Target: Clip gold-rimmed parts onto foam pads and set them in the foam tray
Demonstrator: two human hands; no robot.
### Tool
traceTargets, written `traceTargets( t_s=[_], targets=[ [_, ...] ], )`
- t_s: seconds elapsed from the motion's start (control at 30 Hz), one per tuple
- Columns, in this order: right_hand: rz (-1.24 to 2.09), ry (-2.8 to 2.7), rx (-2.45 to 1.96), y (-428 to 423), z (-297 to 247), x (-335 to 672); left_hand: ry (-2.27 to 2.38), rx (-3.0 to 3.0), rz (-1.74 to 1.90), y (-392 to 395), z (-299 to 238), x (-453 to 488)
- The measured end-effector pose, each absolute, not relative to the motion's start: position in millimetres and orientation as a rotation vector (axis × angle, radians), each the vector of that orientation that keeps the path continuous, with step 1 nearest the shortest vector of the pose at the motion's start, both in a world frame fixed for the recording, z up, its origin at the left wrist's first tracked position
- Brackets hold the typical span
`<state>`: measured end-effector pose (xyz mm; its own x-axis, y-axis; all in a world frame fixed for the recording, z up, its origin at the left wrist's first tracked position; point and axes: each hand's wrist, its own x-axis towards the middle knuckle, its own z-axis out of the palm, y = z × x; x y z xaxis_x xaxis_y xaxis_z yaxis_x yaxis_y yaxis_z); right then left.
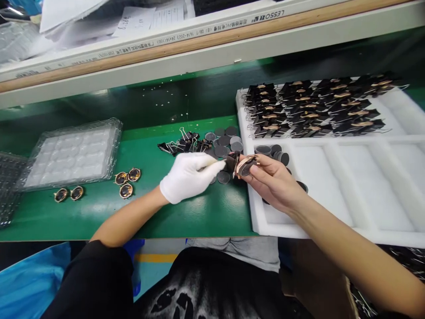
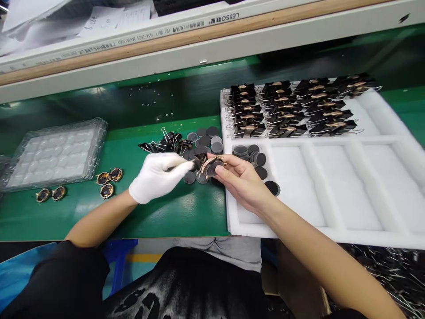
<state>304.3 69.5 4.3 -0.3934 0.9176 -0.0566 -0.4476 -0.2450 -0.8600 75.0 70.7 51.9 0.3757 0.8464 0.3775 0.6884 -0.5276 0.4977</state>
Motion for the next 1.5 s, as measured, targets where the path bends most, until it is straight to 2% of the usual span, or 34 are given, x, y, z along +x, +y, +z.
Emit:
traceTargets(
  t_s=[0.27, 0.63, 0.93, 1.33, 1.5],
  targets=[
    [1.885, -1.081, -0.635, 66, 6, 305, 1.13, 2.271, 0.401, 71, 54, 74],
    [1.866, -1.105, -0.728, 69, 1, 303, 1.514, 2.325, 0.302, 56, 53, 92],
    [1.77, -0.853, -0.854, 80, 2, 306, 1.376, 2.215, 0.313, 62, 46, 83],
    [1.74, -0.976, -0.925, 73, 2, 305, 1.306, 2.127, 0.291, 56, 37, 87],
    [1.756, -0.871, -0.915, 73, 4, 304, 1.134, 2.387, 0.044, 67, 49, 81]
  ],
)
